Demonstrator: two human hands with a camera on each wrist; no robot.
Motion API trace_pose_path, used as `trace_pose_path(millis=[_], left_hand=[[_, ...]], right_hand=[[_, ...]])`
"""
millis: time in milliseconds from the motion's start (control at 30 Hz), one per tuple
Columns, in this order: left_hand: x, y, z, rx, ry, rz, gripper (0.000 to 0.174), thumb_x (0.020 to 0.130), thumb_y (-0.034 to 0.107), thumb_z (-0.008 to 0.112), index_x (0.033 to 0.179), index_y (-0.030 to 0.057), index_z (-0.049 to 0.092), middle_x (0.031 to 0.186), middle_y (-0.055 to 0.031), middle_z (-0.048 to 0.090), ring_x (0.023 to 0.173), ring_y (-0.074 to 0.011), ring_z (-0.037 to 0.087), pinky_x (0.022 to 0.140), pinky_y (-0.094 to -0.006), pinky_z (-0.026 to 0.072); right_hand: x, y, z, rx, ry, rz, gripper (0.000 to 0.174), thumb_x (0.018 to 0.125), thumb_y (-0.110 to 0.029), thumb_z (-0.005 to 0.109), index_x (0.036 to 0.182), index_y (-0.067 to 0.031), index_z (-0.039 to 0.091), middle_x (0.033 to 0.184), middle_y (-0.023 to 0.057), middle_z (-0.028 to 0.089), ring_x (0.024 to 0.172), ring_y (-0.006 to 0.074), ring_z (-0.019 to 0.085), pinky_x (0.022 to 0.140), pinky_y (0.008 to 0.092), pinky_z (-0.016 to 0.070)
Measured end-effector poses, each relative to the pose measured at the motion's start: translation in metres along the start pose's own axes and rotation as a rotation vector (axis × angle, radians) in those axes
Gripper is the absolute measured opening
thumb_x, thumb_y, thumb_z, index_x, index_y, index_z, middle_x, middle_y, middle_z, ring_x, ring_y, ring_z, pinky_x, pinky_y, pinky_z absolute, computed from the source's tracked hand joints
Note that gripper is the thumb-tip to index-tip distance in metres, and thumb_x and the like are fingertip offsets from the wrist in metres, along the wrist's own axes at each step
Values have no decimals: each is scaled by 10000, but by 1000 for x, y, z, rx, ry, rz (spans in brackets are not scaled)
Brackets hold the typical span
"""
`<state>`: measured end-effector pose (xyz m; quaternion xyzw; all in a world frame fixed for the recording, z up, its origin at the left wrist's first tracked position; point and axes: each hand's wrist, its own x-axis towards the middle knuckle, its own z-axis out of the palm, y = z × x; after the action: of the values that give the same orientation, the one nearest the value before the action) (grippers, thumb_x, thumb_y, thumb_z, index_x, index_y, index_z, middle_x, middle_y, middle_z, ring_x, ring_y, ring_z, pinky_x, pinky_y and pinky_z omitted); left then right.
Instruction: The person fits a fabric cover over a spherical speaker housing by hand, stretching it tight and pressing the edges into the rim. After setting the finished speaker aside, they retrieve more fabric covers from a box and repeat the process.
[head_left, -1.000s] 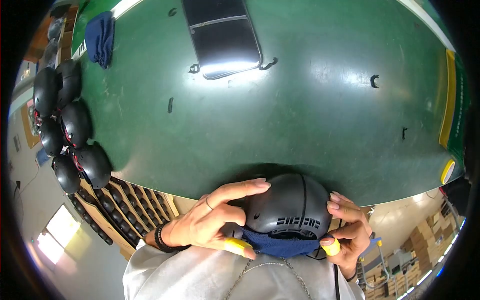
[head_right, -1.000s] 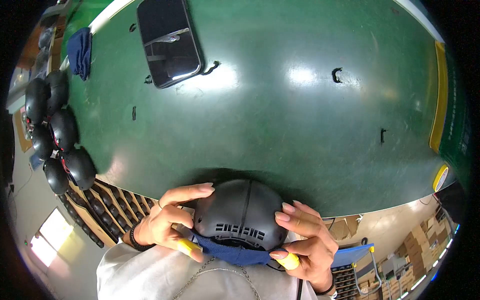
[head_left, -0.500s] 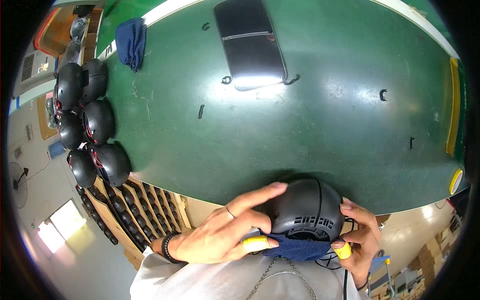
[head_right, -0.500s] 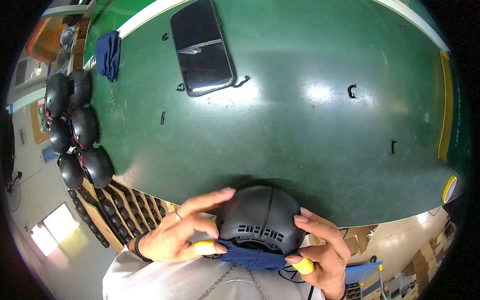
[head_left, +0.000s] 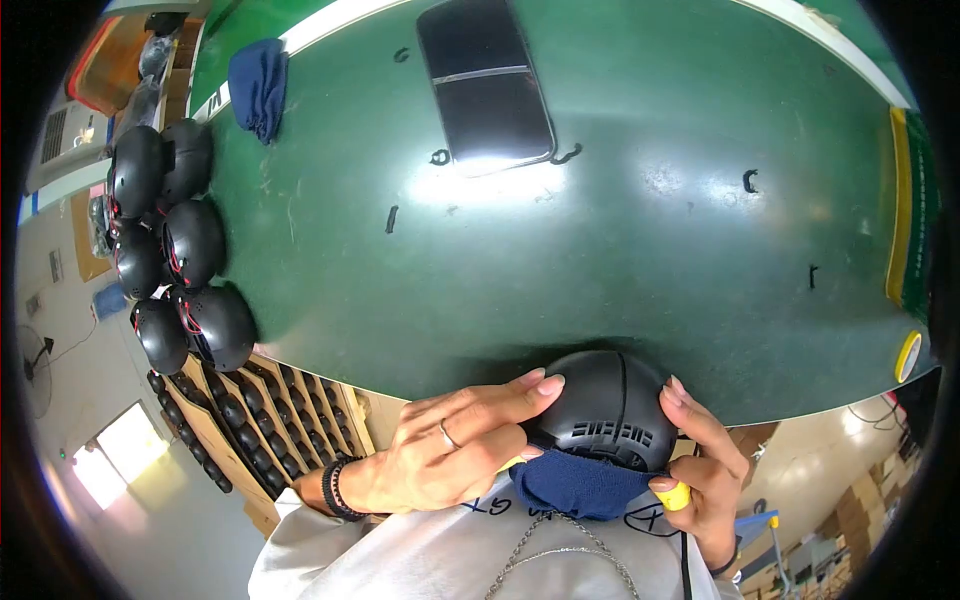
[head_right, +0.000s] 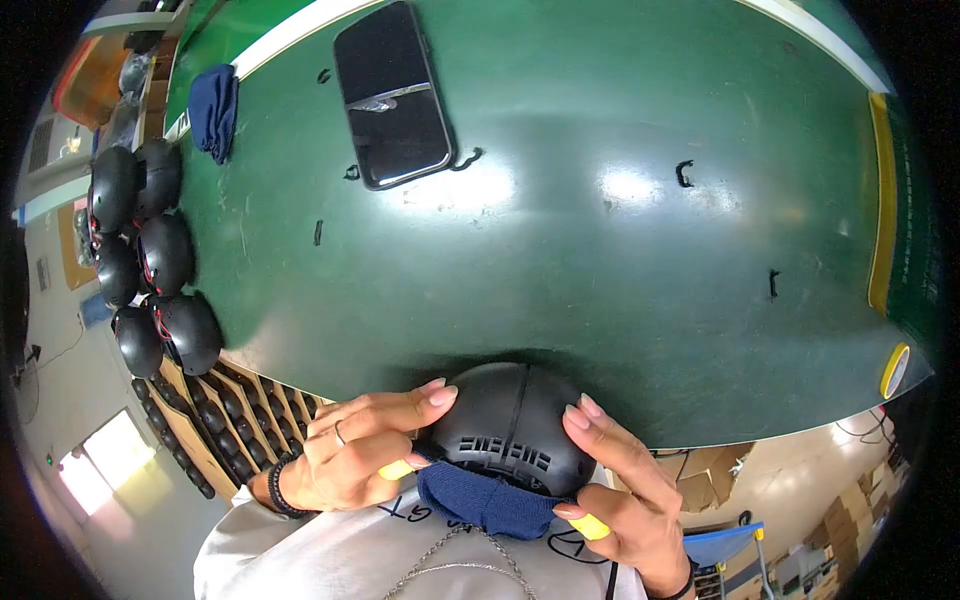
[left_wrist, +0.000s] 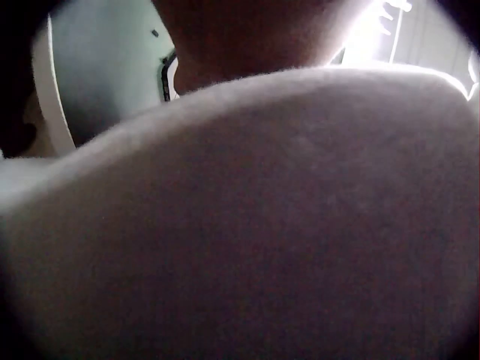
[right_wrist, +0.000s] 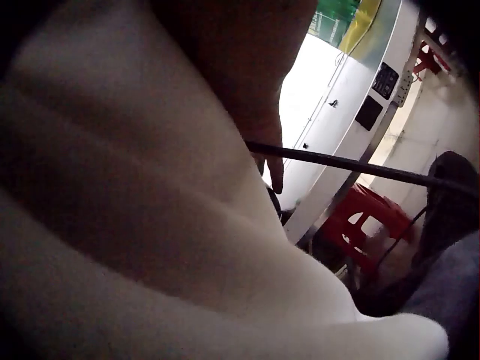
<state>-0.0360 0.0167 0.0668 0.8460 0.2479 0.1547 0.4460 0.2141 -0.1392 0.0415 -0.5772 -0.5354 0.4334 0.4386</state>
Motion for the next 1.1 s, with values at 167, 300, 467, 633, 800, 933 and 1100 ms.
trace_pose_path(millis=[167,300,467,633,800,933,1100], left_hand=[[7,-4,-1,-158,-5,-46,195,897,53,726,913,-8,541,1275,-304,650,1164,-443,674,932,-467,596],[4,-10,7,-228,45,-2,149,961,42,633,986,-8,496,1226,-346,656,1127,-458,685,936,-524,590],[12,-9,9,-226,77,-49,86,1024,34,546,1006,-2,470,1095,-349,704,1031,-437,730,897,-525,611],[21,-13,0,-274,14,-151,126,1004,43,604,1009,6,483,1065,-323,720,1000,-406,744,880,-492,620],[27,-20,-13,-372,-152,-138,248,985,156,698,1080,17,516,1136,-292,708,1062,-414,723,917,-482,602],[36,-2,-24,-249,-249,-196,456,853,193,852,1121,24,523,1243,-308,659,1204,-468,647,972,-498,567],[19,5,-17,-356,-221,-226,389,844,133,845,1041,-7,540,1332,-386,579,1276,-492,592,1075,-597,484]], right_hand=[[10,-2,3,8,78,3,302,844,-180,807,825,-9,559,1229,268,689,1190,456,665,1031,541,535],[16,-3,3,-12,133,6,268,864,-151,793,843,-10,566,1145,239,727,1106,412,715,965,533,558],[22,-5,5,-5,182,33,246,887,-146,779,883,-19,568,1075,217,751,1058,399,734,941,523,555],[23,-1,3,-10,181,39,246,918,-166,762,909,-29,558,1081,226,748,1051,388,737,948,535,555],[23,-3,-2,62,115,83,251,923,-173,758,891,-25,558,1141,232,730,1090,400,721,974,554,552],[22,-6,-1,43,120,99,266,914,-183,766,872,-22,559,1146,233,727,1106,403,715,970,553,559],[20,-7,1,36,106,80,292,893,-175,783,846,-25,536,1146,236,726,1113,404,711,969,552,564]])
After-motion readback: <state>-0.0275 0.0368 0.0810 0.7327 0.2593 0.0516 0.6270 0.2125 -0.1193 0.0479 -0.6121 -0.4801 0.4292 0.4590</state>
